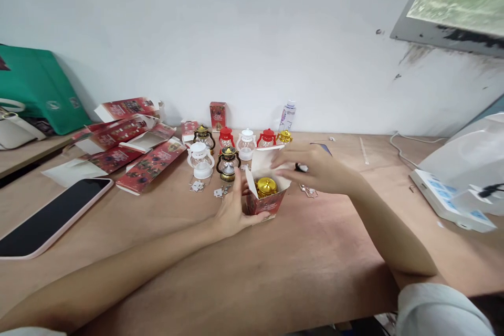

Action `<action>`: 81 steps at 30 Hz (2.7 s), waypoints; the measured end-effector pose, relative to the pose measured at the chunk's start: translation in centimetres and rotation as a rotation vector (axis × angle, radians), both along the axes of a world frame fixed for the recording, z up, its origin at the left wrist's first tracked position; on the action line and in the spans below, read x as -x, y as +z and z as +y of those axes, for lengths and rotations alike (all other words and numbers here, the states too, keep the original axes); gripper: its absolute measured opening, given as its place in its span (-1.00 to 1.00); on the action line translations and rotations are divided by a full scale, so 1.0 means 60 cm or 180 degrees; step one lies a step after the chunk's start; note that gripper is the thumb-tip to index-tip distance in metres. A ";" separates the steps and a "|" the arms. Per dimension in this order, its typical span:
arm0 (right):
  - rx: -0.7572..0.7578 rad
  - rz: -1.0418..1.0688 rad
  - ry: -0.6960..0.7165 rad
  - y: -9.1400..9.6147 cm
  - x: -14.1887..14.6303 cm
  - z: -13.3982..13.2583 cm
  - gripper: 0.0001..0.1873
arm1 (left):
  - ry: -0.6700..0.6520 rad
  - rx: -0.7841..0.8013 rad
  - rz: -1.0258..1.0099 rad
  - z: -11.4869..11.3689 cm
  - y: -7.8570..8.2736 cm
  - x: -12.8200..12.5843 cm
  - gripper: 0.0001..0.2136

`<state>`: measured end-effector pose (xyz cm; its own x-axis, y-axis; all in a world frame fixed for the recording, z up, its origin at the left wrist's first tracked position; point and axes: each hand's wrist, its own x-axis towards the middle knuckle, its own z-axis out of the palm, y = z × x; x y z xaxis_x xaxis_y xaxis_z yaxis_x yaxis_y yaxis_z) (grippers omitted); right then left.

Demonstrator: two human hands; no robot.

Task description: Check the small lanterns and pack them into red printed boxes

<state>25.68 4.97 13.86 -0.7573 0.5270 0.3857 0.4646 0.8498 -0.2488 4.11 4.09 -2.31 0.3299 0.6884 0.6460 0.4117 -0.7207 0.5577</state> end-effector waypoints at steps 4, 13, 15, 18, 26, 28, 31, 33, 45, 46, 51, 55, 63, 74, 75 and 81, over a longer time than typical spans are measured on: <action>-0.0014 0.0364 -0.0479 0.011 -0.022 0.002 -0.82 | 0.0028 -0.0389 0.0601 -0.001 0.007 0.003 -0.10; 0.2082 0.0939 0.0251 -0.009 -0.018 0.042 -0.69 | -0.0270 -0.0616 0.0024 0.010 0.020 0.006 -0.31; 0.2351 0.1042 0.0523 -0.012 -0.026 0.054 -0.65 | -0.0324 -0.0532 0.0012 0.012 0.023 0.006 -0.32; 0.2313 0.1011 0.0472 -0.018 -0.032 0.066 -0.59 | -0.0386 -0.0259 0.0046 0.012 0.032 0.006 -0.29; 0.2348 0.0561 0.0435 -0.031 -0.014 0.072 -0.46 | -0.0569 0.0812 0.0058 0.011 0.082 0.007 0.14; 0.2213 0.0530 0.0340 -0.038 -0.004 0.072 -0.40 | -0.0537 0.0703 0.0329 0.012 0.093 0.009 0.13; 0.1939 0.0679 0.0165 -0.046 0.009 0.066 -0.27 | -0.0416 0.0432 0.0724 0.012 0.101 0.011 0.09; 0.1630 0.0786 0.0111 -0.043 0.013 0.057 -0.18 | -0.0392 0.0430 0.0811 0.012 0.099 0.011 0.08; 0.0629 -0.0283 0.0550 -0.012 0.004 0.013 -0.65 | -0.0636 0.0657 -0.0576 0.011 0.011 0.005 0.05; 0.0518 -0.0316 0.0552 -0.014 0.006 0.013 -0.65 | -0.0643 0.0826 -0.0595 0.010 0.016 0.004 0.02; 0.0084 -0.0357 0.0468 -0.019 0.011 0.009 -0.65 | -0.0673 0.1202 -0.0517 0.012 0.029 0.002 -0.17; 0.0092 -0.0278 0.0563 -0.021 0.010 0.010 -0.67 | -0.0720 0.1148 -0.0530 0.016 0.023 0.002 -0.18; 0.0052 -0.0215 0.0750 -0.017 0.007 0.009 -0.68 | -0.0718 0.1199 -0.0453 0.013 0.029 0.002 -0.18; -0.0033 -0.0206 0.0327 -0.083 0.002 -0.016 -0.49 | -0.0853 0.1220 -0.0558 0.011 0.031 0.003 -0.26; -0.0054 -0.0183 0.0290 -0.094 0.000 -0.019 -0.44 | -0.0887 0.1242 -0.0525 0.011 0.030 0.003 -0.27; -0.0236 -0.0030 0.0318 -0.091 -0.011 -0.012 -0.38 | -0.0950 0.1216 -0.0109 0.014 0.030 0.005 -0.22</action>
